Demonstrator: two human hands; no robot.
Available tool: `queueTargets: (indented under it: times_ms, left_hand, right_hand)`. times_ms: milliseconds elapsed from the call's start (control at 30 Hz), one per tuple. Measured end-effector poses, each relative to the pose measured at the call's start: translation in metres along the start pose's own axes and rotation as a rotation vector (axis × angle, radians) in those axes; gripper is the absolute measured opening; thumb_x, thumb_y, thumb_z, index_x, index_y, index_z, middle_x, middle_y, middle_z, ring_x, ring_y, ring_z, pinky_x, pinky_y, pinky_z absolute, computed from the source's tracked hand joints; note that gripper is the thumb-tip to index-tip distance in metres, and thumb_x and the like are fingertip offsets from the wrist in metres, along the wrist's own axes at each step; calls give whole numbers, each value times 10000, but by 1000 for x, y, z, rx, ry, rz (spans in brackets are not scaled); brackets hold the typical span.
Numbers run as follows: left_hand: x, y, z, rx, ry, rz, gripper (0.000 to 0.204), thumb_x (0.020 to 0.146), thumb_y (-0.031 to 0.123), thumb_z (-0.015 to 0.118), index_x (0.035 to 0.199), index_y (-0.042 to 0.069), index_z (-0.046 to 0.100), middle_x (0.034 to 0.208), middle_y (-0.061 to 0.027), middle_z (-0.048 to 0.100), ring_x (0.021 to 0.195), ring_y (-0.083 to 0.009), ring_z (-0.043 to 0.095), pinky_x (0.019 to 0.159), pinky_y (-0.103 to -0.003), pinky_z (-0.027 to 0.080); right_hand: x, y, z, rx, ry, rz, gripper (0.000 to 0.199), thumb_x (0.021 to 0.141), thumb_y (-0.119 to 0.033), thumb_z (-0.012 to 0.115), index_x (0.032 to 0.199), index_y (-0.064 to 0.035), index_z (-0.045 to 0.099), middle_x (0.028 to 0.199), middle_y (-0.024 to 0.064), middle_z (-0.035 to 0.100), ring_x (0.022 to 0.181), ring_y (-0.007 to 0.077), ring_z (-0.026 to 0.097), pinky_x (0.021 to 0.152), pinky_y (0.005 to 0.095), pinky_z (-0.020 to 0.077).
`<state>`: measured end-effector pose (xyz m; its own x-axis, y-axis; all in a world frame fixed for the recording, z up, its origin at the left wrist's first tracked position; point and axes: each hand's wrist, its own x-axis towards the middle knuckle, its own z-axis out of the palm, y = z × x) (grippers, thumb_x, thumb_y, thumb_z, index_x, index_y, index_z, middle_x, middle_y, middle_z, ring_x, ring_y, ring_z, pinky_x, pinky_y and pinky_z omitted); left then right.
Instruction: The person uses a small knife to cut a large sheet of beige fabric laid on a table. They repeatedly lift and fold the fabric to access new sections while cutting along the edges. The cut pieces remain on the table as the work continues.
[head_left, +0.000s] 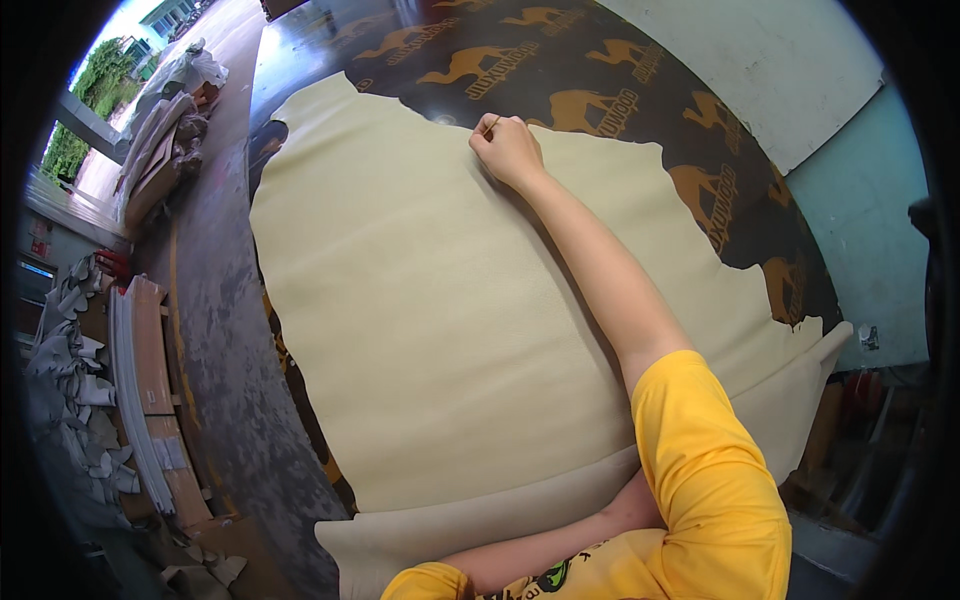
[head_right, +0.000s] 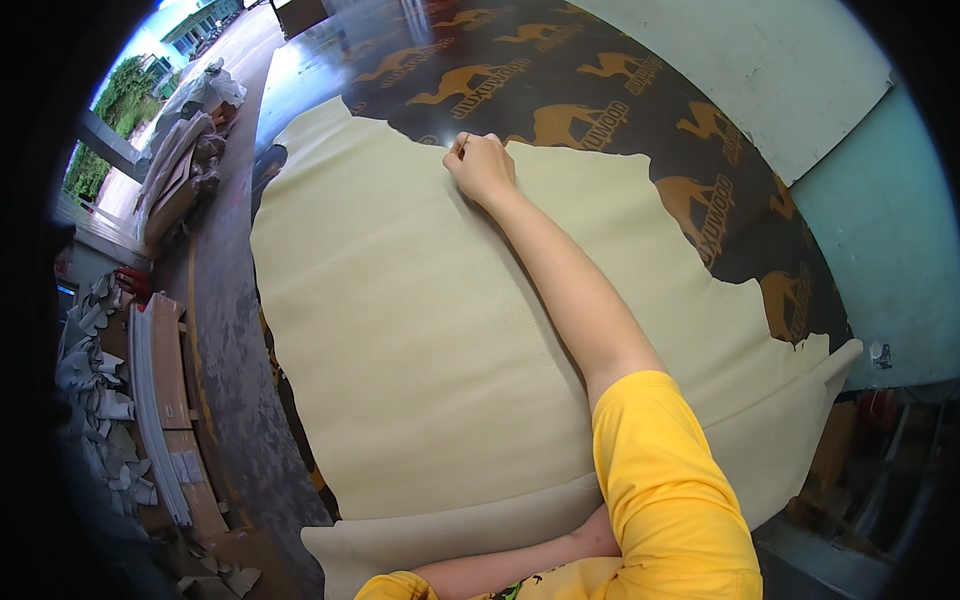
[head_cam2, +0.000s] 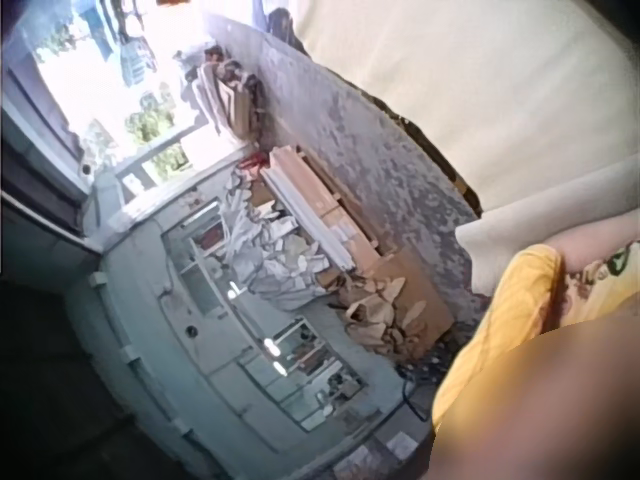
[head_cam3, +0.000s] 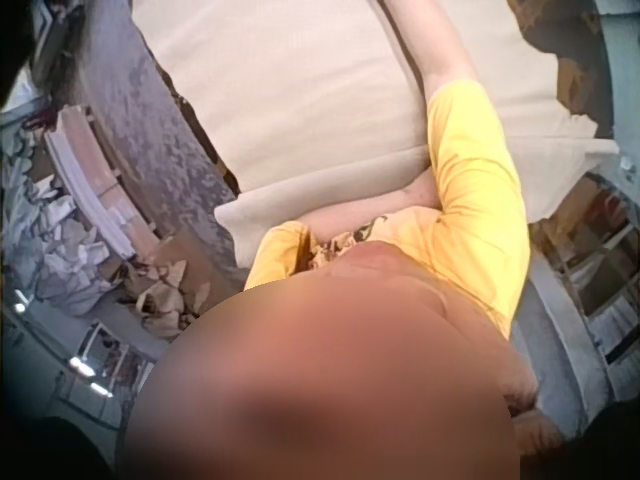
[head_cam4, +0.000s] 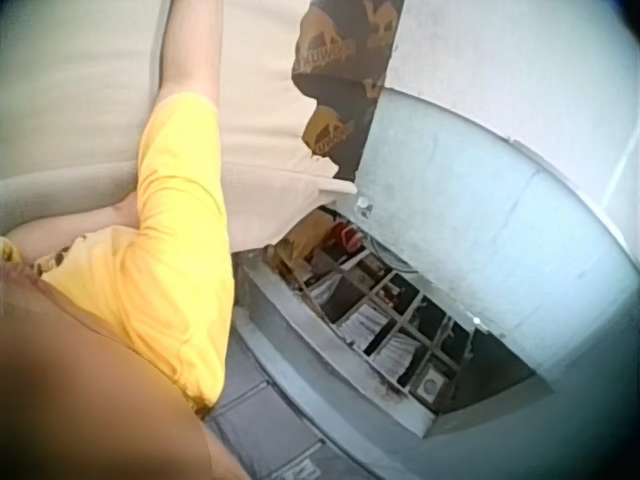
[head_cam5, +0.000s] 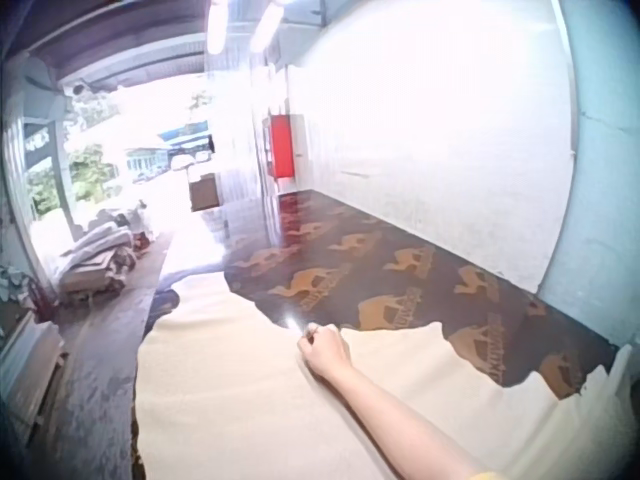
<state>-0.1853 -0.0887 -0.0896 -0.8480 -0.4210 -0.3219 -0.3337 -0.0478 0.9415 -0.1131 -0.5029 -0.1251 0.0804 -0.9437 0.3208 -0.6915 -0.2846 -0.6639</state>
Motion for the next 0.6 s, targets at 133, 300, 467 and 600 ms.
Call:
queueTargets:
  times_ms: [133, 300, 467, 600]
  left_hand:
    - [9, -17, 25, 354, 272, 241, 582, 944, 284, 522, 1465, 47, 416, 1470, -160, 439, 1453, -335, 298, 1235, -529, 130]
    - [20, -28, 34, 551, 476, 417, 429, 897, 221, 530, 1271, 28, 616, 1365, -144, 530, 1443, -337, 314, 1229, -568, 127]
    - [19, -21, 29, 582, 459, 406, 445, 876, 246, 577, 1259, 22, 618, 1346, -143, 534, 1422, -334, 342, 1222, -556, 149]
    - [18, -18, 28, 555, 504, 425, 432, 867, 244, 580, 1232, 20, 635, 1327, -139, 551, 1418, -328, 351, 1225, -548, 146]
  right_hand:
    - [-5, 45, -51, 9, -27, 102, 212, 860, -248, 615, 874, -50, 688, 816, 109, 702, 824, 249, 669, 760, 386, 513]
    - [-19, 103, -115, -5, -1, 221, 237, 861, -276, 605, 876, -49, 667, 810, 112, 697, 794, 272, 669, 744, 400, 507]
    - [-40, 149, -174, -195, 125, 259, 256, 881, -282, 584, 864, -30, 627, 814, 131, 685, 802, 278, 658, 726, 414, 498]
    - [-45, 151, -188, -405, 232, 287, 213, 902, -262, 576, 892, -61, 645, 823, 92, 685, 834, 227, 658, 770, 381, 502]
